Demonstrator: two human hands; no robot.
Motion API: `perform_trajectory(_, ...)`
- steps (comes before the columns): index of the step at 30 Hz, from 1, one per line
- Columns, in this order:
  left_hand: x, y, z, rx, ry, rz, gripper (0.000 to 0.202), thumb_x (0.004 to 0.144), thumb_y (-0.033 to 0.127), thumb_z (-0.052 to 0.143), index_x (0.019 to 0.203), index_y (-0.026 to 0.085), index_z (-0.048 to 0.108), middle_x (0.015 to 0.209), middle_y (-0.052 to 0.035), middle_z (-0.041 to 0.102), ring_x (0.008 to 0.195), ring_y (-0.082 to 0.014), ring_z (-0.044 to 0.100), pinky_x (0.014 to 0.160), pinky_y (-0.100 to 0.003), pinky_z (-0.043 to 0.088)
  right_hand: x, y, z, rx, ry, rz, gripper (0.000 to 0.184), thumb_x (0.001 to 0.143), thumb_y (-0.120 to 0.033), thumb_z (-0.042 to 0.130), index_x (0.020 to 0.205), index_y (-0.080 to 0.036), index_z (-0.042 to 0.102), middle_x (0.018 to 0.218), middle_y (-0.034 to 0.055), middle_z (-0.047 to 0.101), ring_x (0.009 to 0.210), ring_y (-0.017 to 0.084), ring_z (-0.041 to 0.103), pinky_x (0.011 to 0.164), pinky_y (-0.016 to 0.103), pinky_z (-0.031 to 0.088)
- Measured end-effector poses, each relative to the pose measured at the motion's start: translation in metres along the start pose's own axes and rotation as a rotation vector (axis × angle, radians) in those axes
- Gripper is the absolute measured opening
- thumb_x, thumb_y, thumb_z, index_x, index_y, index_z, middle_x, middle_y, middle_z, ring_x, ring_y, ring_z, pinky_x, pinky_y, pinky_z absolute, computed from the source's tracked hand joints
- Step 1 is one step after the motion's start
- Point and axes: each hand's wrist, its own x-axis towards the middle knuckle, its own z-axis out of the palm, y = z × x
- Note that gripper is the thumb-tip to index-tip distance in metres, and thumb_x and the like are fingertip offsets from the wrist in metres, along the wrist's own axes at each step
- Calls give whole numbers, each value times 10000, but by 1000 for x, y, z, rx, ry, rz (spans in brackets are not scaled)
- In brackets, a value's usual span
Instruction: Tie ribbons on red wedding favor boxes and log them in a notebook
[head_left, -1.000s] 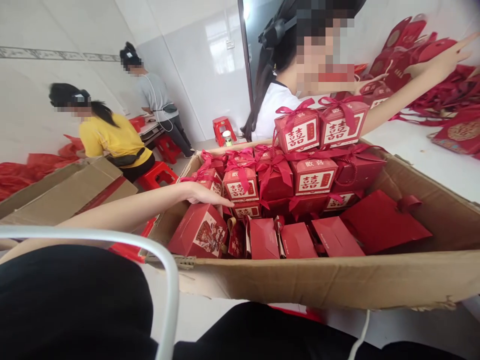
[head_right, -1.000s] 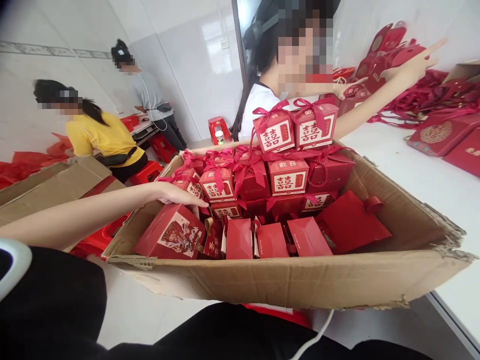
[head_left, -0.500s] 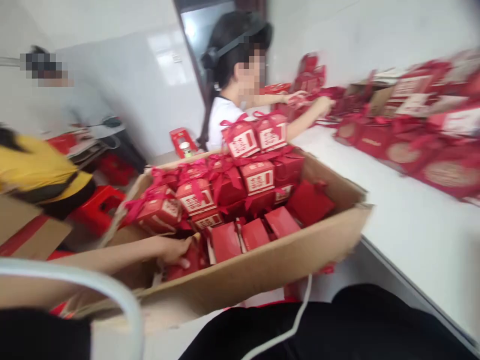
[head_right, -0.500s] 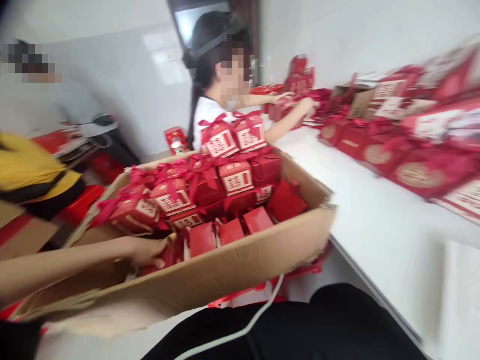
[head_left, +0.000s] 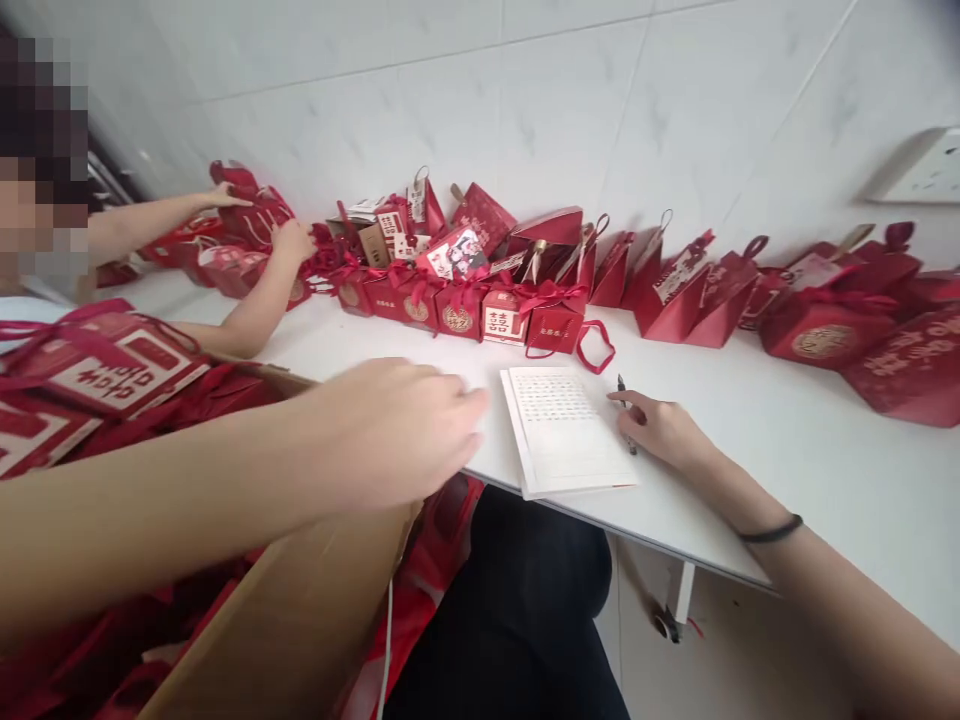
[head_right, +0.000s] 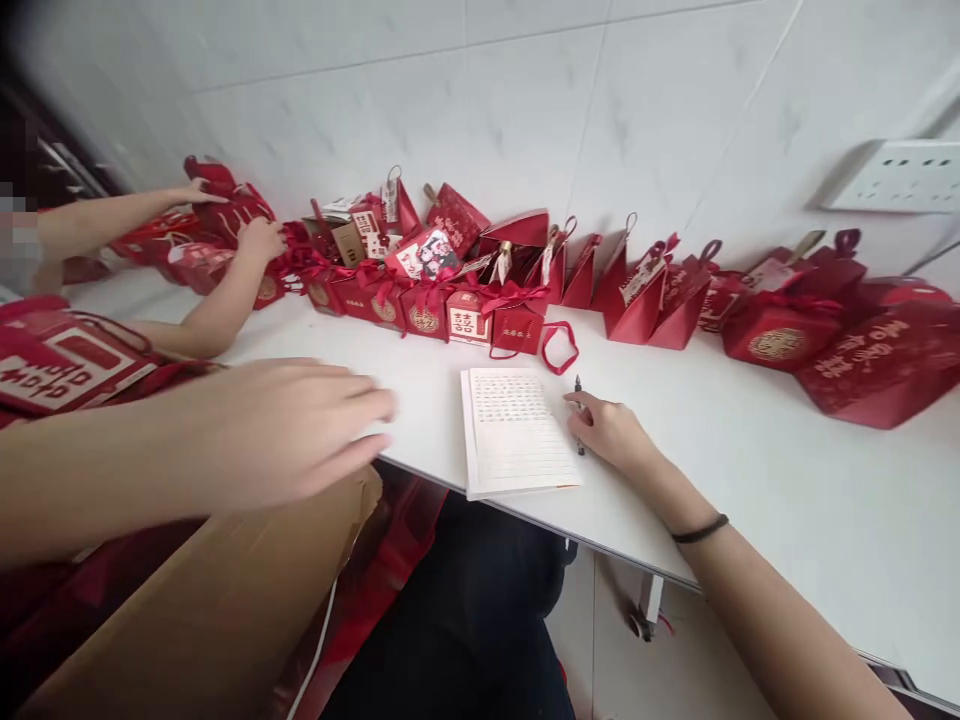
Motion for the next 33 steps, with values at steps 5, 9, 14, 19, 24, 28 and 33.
perform_trajectory(5, 172, 28, 25, -32, -137, 147, 233, 704, 98, 463, 870, 159, 614, 911, -113, 642, 825, -247, 611, 671, -331, 451, 3, 6, -11, 600, 170, 161, 196, 669, -299, 487, 731, -172, 622, 552, 10, 588, 542, 151, 555, 577, 272, 447)
perform_trajectory(9, 250, 30, 73, -438, 32, 128, 228, 720, 125, 459, 889, 179, 602, 936, -67, 657, 861, -205, 604, 722, -296, 449, 13, 10, -23, 1144, 342, 187, 303, 600, -357, 697, 828, -194, 583, 749, 30, 672, 692, 154, 615, 680, 277, 485)
perform_trajectory(14, 267, 24, 114, -563, 96, 126, 195, 780, 260, 440, 878, 176, 586, 935, -63, 656, 861, -198, 600, 718, -295, 446, 17, 0, -20, 1312, 366, 271, 443, 627, -563, 709, 656, -206, 449, 336, -94, 406, 337, 67, 348, 514, 244, 431)
perform_trajectory(19, 260, 16, 121, -612, 53, 215, 271, 691, 420, 567, 830, 187, 566, 925, -45, 619, 907, -214, 568, 734, -299, 433, 18, -8, -6, 1390, 197, 395, 455, 720, -652, 548, 674, -202, 493, 300, -95, 324, 300, 73, 268, 458, 259, 385)
perform_trajectory(24, 256, 12, 118, -583, -40, 230, 425, 653, 530, 582, 926, 208, 532, 1048, -44, 557, 1036, -248, 499, 832, -337, 398, 24, 0, 2, 1483, 14, 494, 554, 679, -677, 562, 718, -129, 631, 537, 29, 548, 476, 117, 471, 519, 276, 435)
perform_trajectory(28, 255, 12, 116, -563, -101, 233, 532, 591, 581, 614, 964, 215, 511, 1109, -40, 512, 1086, -254, 457, 906, -352, 356, 23, -1, 3, 1435, 32, 479, 344, 630, -451, 751, 723, -158, 598, 600, -21, 492, 524, 76, 430, 453, 190, 354)
perform_trajectory(33, 254, 17, 115, -551, -118, 189, 534, 569, 576, 618, 937, 211, 489, 1092, -41, 501, 1104, -271, 427, 929, -385, 324, 18, -10, 4, 1206, 145, 480, 326, 704, -307, 705, 604, -181, 422, 516, -70, 340, 457, 56, 332, 435, 187, 296)
